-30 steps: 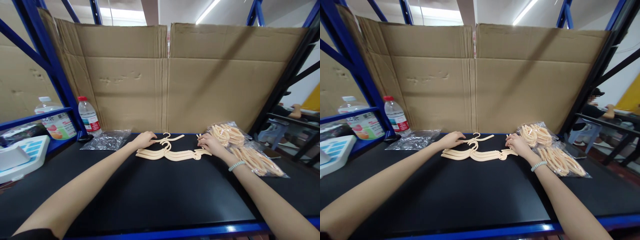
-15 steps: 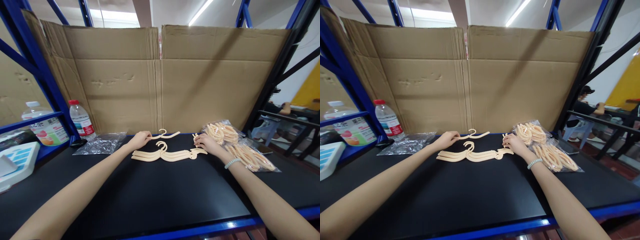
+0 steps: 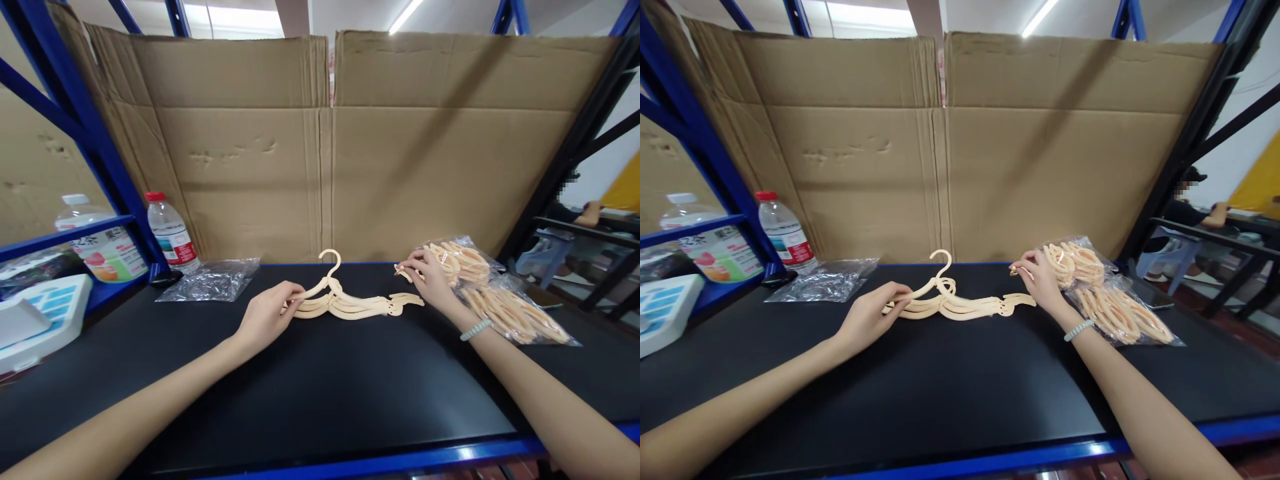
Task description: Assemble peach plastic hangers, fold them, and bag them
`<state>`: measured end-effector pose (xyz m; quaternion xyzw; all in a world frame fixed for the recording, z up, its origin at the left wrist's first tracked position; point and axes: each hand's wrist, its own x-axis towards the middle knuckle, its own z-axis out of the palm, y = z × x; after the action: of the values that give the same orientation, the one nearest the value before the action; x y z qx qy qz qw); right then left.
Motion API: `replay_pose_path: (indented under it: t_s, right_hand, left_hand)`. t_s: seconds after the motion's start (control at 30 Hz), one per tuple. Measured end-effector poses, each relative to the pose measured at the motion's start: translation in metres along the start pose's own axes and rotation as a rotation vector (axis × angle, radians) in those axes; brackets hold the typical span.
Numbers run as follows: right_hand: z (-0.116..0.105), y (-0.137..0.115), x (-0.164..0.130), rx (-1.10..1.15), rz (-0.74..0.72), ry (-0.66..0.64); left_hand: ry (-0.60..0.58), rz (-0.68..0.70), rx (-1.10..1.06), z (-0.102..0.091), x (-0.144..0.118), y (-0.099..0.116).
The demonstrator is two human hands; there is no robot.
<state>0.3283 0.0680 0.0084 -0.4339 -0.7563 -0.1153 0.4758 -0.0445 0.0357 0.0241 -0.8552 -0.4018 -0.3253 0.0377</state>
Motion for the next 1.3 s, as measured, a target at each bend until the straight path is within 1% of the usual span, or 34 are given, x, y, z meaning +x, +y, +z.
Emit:
replay_pose_path:
  t_s: [0.1, 0.17, 0.23, 0.33, 0.43, 0.57, 0.7, 0.8, 0.87, 1.07, 1.3]
  right_hand:
    - [-0.006, -0.028, 0.002, 0.074, 0.145, 0.079]
    - [-0.009, -0.048, 0.002, 0.217, 0.298, 0.107]
    - [-0.010, -0.066, 0.001, 0.404, 0.413, 0.122]
    - [-0.008, -0.085, 0.000, 0.690, 0.504, 0.101]
    - [-0.002, -0.094, -0.001, 0.864, 0.629, 0.044]
    - [0.006, -0.093, -0.005, 0.931, 0.776, -0.027]
    - [0.008, -0.087, -0.007, 1.029, 0.895, -0.041]
    - [0.007, -0.084, -0.007, 1.087, 0.926, -0.044]
    - [0.007, -0.083, -0.007, 1.105, 0.947, -0.077]
    - [0.008, -0.077, -0.009, 1.166, 1.021, -0.232]
    - [0.002, -0.074, -0.010, 1.256, 1.043, -0.390]
  left_hand:
    - [0.057, -0.020, -0.058, 0.005, -0.009, 0.003]
    - [0.086, -0.016, -0.113, 0.009, -0.009, 0.004]
    - [0.100, -0.002, -0.171, 0.011, -0.009, 0.006]
    - [0.102, 0.003, -0.241, 0.013, -0.010, 0.008]
    - [0.098, -0.007, -0.267, 0.014, -0.012, 0.009]
    - [0.094, -0.022, -0.273, 0.015, -0.012, 0.008]
    - [0.092, -0.054, -0.290, 0.015, -0.011, 0.007]
    - [0.091, -0.068, -0.296, 0.015, -0.011, 0.007]
    - [0.092, -0.073, -0.298, 0.016, -0.012, 0.007]
    - [0.088, -0.079, -0.312, 0.018, -0.012, 0.006]
    - [0.099, -0.066, -0.276, 0.017, -0.011, 0.006]
